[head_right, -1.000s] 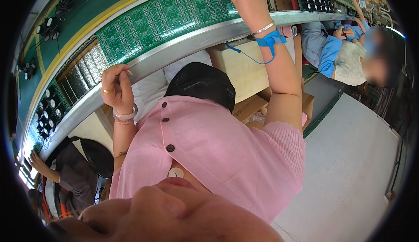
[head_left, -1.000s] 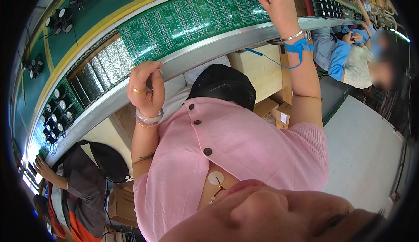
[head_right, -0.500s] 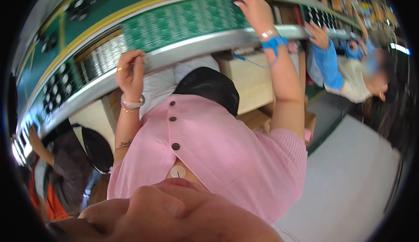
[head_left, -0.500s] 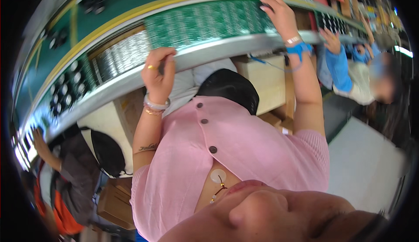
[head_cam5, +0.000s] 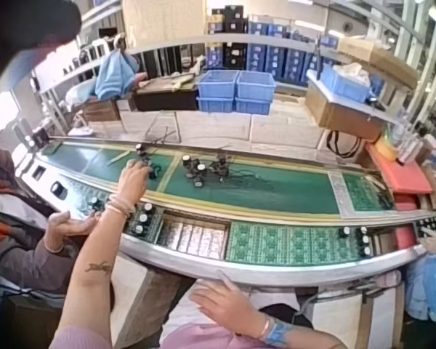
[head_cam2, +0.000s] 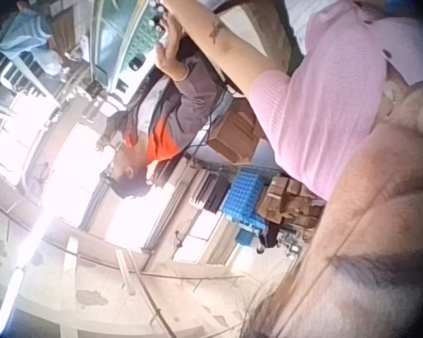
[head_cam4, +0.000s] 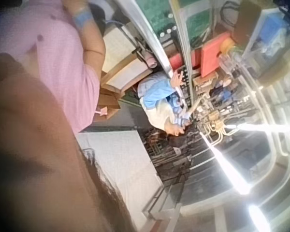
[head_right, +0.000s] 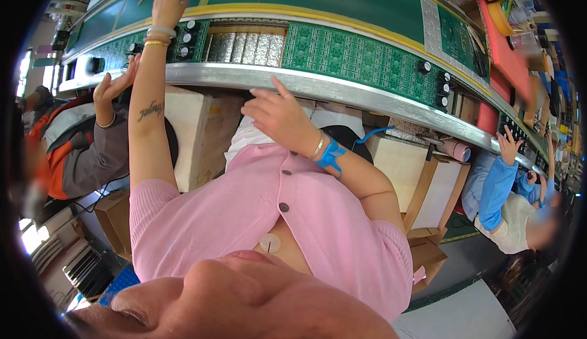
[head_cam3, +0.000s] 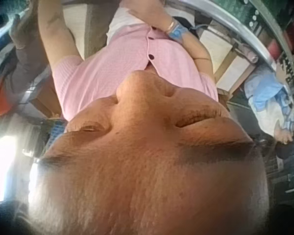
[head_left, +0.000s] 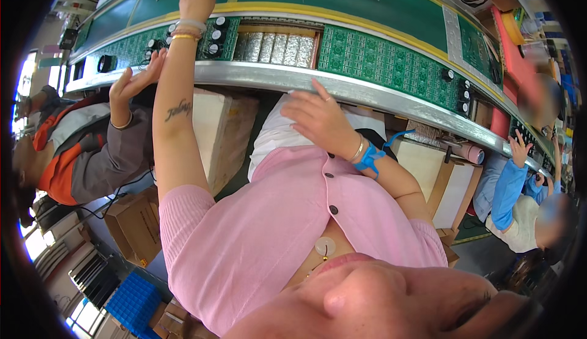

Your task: Assembling electronic components on a PCB at a production line station.

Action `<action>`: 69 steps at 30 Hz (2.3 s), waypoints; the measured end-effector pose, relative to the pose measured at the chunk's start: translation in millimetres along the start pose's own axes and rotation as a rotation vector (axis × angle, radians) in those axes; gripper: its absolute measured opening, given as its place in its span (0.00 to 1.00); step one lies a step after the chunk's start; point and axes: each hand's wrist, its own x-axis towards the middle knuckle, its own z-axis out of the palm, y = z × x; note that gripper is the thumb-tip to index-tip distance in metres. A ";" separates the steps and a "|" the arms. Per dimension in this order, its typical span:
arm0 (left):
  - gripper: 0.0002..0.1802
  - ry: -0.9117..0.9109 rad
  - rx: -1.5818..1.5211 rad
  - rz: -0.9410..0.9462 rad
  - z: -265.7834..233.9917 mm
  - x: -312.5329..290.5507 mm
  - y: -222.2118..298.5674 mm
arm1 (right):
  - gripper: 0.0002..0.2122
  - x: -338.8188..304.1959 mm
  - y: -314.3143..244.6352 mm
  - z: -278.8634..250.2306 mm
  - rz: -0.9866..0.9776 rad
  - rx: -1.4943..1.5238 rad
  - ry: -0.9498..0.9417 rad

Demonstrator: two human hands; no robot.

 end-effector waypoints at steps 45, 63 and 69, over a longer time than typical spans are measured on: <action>0.21 -0.999 -2.381 -0.858 -90.1 -149.0 232.8 | 0.41 -453.6 160.9 -129.4 1.649 -0.767 1.261; 0.22 -0.960 -2.176 -0.939 -99.4 -171.8 244.7 | 0.39 -367.8 87.8 -203.6 1.086 -0.989 1.464; 0.20 -1.123 -2.258 -0.828 -95.4 -156.7 258.7 | 0.38 -244.5 -42.0 -283.4 0.667 -0.625 1.214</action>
